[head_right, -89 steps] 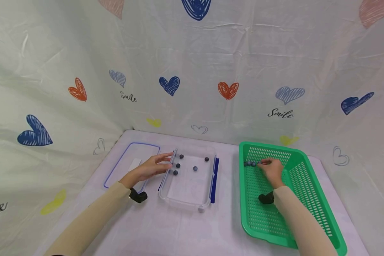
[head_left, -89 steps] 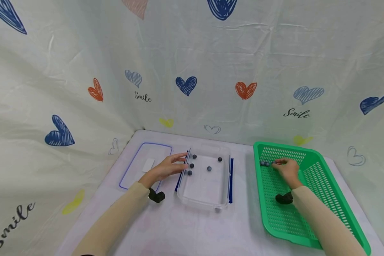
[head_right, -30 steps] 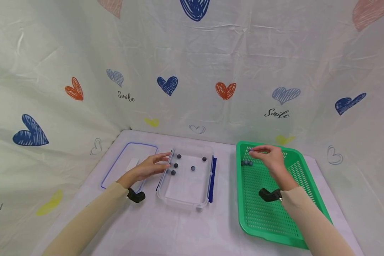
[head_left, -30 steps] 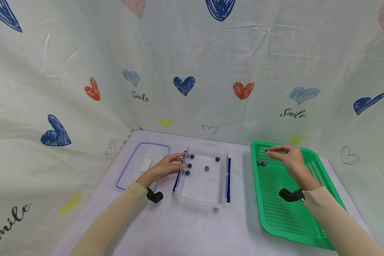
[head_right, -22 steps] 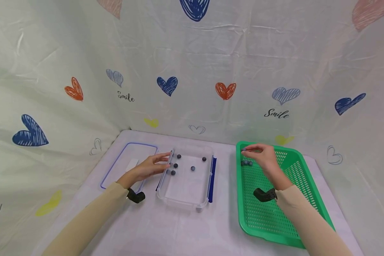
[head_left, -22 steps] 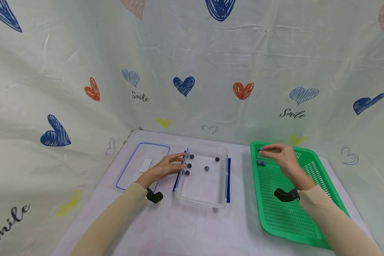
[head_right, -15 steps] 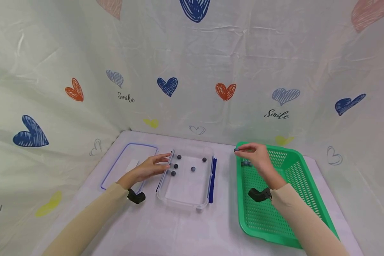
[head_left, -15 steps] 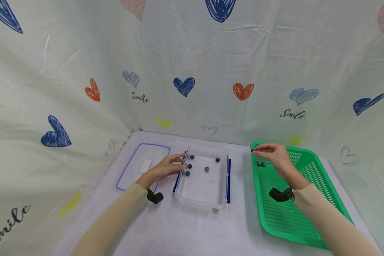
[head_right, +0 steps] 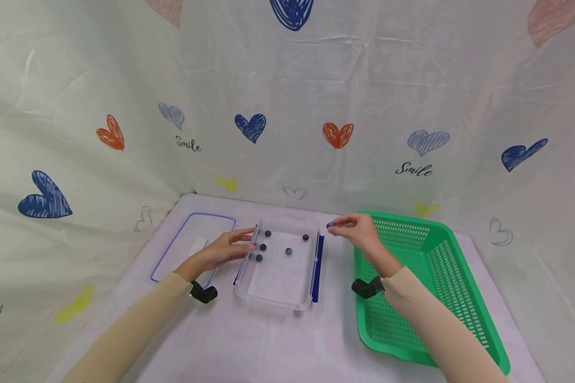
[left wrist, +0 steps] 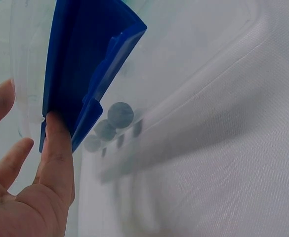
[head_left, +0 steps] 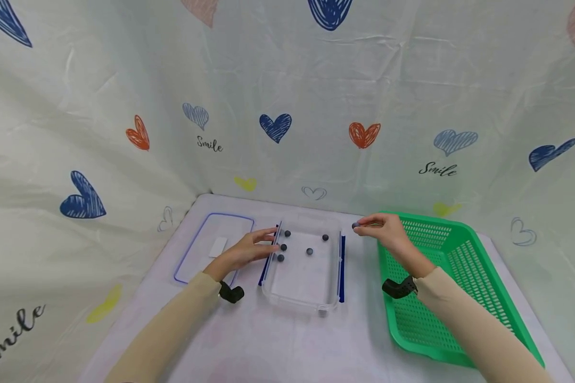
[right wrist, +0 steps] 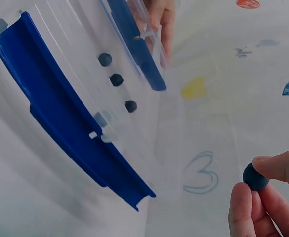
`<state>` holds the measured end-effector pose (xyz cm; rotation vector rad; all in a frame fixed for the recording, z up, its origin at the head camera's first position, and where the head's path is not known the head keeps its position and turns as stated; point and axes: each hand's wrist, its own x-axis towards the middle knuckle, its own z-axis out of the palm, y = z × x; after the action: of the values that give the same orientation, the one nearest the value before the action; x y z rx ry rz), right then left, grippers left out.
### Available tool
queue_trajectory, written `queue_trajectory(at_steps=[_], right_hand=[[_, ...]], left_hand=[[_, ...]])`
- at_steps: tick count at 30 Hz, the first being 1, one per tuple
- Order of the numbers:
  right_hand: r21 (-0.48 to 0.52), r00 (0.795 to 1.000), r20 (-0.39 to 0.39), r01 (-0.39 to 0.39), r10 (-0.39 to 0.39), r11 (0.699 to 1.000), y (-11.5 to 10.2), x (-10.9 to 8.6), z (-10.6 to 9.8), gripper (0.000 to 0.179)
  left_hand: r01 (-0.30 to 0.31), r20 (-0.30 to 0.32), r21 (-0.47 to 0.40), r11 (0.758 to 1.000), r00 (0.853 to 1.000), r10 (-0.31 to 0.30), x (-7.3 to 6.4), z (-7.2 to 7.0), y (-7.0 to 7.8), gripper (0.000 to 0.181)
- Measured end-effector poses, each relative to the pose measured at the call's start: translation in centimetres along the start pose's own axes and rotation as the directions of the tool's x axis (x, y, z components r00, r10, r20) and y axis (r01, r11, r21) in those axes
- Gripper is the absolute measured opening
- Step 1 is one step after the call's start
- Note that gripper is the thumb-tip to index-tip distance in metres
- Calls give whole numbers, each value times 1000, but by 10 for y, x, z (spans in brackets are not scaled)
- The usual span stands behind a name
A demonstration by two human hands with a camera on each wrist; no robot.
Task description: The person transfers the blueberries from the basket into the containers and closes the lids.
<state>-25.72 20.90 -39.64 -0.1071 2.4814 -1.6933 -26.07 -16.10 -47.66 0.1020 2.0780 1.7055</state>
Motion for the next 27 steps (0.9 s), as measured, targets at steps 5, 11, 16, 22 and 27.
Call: queue_trajectory(at_steps=[5,11,16,22,27], right_hand=[[-55,1000,21,16,-15,998,-2,5,15,34],[-77,998,45,40,-37,996,-1,9,34,25],[-97,998,42,54,-50,994,2,13,46,22],[-125,999,41,38,-33,991,7,18,55,21],[-120,999,42,15,-10,993,8,21,60,21]], left_hand=[[-4,5,-11,1000,1000,4,0,0,1,68],[-4,2,-14,1000,1000,4,0,0,1,67],[-6,1,-17,1000,1000,6,0,0,2,67],[2,-4,-16,1000,1000,-2,0,1,2,67],[0,-2,-14,1000,1000,0,1,1,2,66]])
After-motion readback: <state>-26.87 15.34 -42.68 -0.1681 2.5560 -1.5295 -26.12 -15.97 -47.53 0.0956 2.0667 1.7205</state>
